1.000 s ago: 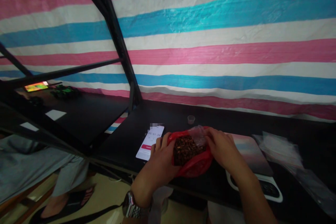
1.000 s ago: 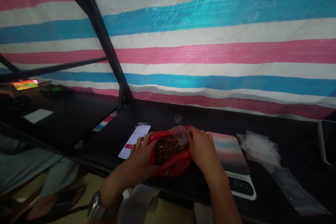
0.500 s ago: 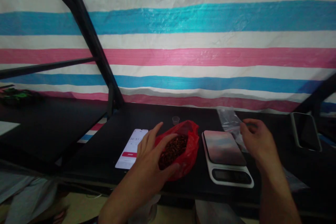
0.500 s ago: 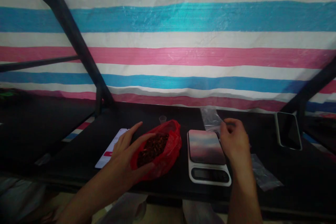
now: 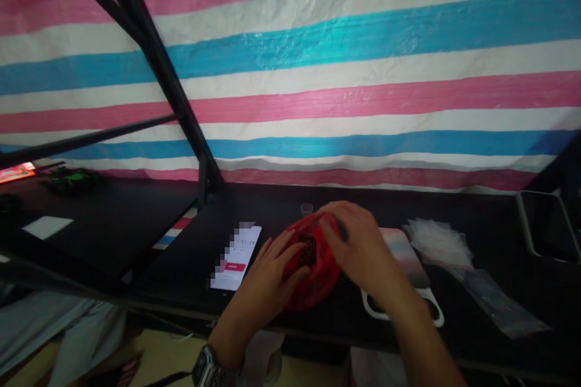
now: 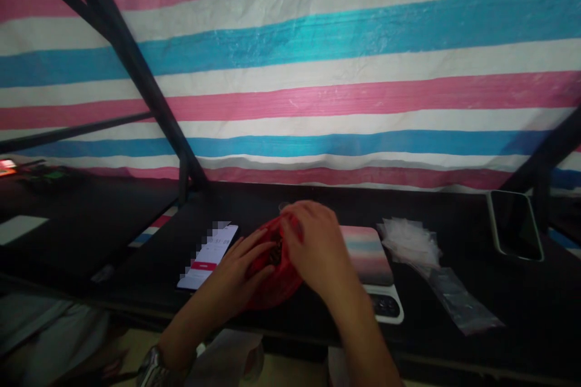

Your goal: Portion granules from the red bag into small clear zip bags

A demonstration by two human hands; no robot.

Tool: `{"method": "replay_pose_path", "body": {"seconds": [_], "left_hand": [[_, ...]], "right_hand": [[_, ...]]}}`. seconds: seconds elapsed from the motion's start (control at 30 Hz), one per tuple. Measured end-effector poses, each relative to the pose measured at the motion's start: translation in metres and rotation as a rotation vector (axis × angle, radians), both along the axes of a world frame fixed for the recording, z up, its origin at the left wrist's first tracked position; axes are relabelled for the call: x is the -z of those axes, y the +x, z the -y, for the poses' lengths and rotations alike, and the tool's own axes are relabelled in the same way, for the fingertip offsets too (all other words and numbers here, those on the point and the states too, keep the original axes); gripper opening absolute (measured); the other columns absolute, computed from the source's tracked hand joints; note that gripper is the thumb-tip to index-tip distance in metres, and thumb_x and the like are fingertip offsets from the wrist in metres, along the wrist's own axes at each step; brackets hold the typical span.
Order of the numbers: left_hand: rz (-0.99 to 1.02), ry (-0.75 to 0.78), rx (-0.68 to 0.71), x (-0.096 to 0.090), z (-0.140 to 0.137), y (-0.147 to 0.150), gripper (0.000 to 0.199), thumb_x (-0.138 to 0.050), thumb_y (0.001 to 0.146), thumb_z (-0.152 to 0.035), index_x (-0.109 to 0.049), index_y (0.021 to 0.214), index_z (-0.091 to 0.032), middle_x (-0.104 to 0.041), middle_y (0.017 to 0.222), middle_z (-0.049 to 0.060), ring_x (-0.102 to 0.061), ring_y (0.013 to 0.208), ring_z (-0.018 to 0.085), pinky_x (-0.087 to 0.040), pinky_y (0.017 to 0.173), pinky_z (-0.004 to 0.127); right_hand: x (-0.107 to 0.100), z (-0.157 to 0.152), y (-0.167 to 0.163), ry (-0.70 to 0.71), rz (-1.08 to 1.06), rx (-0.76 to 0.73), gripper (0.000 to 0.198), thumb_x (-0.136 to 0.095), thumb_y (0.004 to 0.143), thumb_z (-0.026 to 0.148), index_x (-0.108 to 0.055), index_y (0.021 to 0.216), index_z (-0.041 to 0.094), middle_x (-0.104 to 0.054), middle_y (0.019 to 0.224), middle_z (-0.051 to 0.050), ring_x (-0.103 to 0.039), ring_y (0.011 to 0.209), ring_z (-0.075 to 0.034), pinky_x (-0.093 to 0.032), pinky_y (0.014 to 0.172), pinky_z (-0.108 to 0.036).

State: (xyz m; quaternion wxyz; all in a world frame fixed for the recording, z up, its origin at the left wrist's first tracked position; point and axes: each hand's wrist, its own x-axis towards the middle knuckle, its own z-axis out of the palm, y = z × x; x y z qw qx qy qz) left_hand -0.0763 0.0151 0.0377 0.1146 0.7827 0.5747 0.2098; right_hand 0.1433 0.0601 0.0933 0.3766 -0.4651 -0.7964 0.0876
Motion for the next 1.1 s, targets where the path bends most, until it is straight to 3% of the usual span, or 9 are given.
{"method": "replay_pose_path", "body": {"seconds": [0.1,0.23,0.33,0.43,0.63,0.77,0.93,1.0,1.1], "left_hand": [[-0.017,0.004,-0.048,0.003,0.002,-0.006,0.036,-0.058,0.101,-0.030,-0.068,0.135,-0.023,-0.052,0.164,0.015,-0.047,0.154,0.033,-0.035,0.129,0.061],[-0.016,0.014,-0.087,0.004,0.014,-0.020,0.040,-0.065,0.097,-0.035,-0.063,0.135,-0.022,-0.053,0.163,0.016,-0.041,0.158,0.033,-0.029,0.131,0.061],[0.009,-0.007,-0.054,0.007,0.025,-0.028,0.059,-0.075,0.090,-0.039,-0.056,0.143,-0.023,-0.050,0.165,0.017,-0.035,0.161,0.035,-0.025,0.132,0.064],[0.088,-0.013,-0.017,0.017,0.030,-0.028,0.076,-0.084,0.081,-0.033,-0.049,0.148,-0.024,-0.044,0.168,0.018,-0.033,0.161,0.037,-0.031,0.130,0.064],[0.270,0.045,-0.053,0.041,0.020,-0.011,0.100,-0.087,0.077,-0.028,-0.030,0.159,-0.021,-0.040,0.166,0.022,-0.036,0.159,0.041,-0.040,0.126,0.065],[0.311,0.088,-0.096,0.041,0.012,-0.010,0.074,-0.077,0.090,-0.036,-0.039,0.150,-0.017,-0.050,0.156,0.022,-0.049,0.150,0.038,-0.045,0.122,0.062],[0.211,0.365,-0.287,0.021,0.006,-0.013,0.021,-0.054,0.101,-0.024,-0.057,0.121,-0.017,-0.060,0.140,0.022,-0.056,0.140,0.038,-0.048,0.116,0.066],[0.114,0.435,-0.197,0.008,0.004,-0.006,0.033,-0.049,0.096,-0.009,-0.058,0.127,-0.017,-0.055,0.151,0.021,-0.050,0.147,0.036,-0.045,0.120,0.063],[-0.024,0.318,0.114,-0.011,0.000,0.007,0.056,-0.043,0.093,0.000,-0.055,0.143,-0.022,-0.057,0.157,0.013,-0.054,0.145,0.027,-0.043,0.124,0.053]], "right_hand": [[0.011,0.008,-0.026,-0.229,0.229,-0.080,0.023,-0.059,0.095,0.018,-0.072,0.113,0.022,-0.076,0.123,-0.010,-0.063,0.125,-0.029,-0.037,0.115,-0.049],[0.024,0.016,-0.004,-0.399,0.372,-0.031,0.053,-0.055,0.079,0.001,-0.067,0.128,0.016,-0.068,0.139,-0.015,-0.056,0.136,-0.031,-0.029,0.121,-0.051],[0.023,0.021,0.010,-0.467,0.434,-0.072,0.075,-0.052,0.071,-0.003,-0.059,0.144,0.013,-0.056,0.156,-0.018,-0.046,0.149,-0.031,-0.023,0.127,-0.052],[0.023,0.020,0.008,-0.514,0.476,-0.099,0.089,-0.054,0.067,-0.003,-0.049,0.155,0.011,-0.045,0.166,-0.019,-0.036,0.158,-0.030,-0.019,0.131,-0.051],[0.030,-0.004,0.006,-0.493,0.529,-0.078,0.098,-0.058,0.068,-0.002,-0.036,0.164,0.008,-0.030,0.175,-0.022,-0.022,0.165,-0.029,-0.009,0.135,-0.055],[0.032,-0.015,0.013,-0.421,0.444,-0.121,0.092,-0.056,0.069,-0.002,-0.045,0.159,0.014,-0.040,0.170,-0.020,-0.031,0.162,-0.029,-0.014,0.133,-0.058],[0.030,-0.015,0.003,-0.439,0.343,-0.216,0.074,-0.058,0.072,-0.002,-0.056,0.144,0.017,-0.059,0.154,-0.016,-0.054,0.145,-0.027,-0.036,0.122,-0.044],[0.027,-0.017,-0.004,-0.477,0.364,-0.223,0.070,-0.057,0.072,-0.004,-0.058,0.138,0.017,-0.063,0.146,-0.016,-0.061,0.136,-0.028,-0.041,0.114,-0.041],[0.021,-0.021,-0.008,-0.501,0.395,-0.223,0.065,-0.058,0.069,-0.005,-0.059,0.132,0.015,-0.065,0.139,-0.018,-0.062,0.131,-0.031,-0.041,0.110,-0.043]]}}
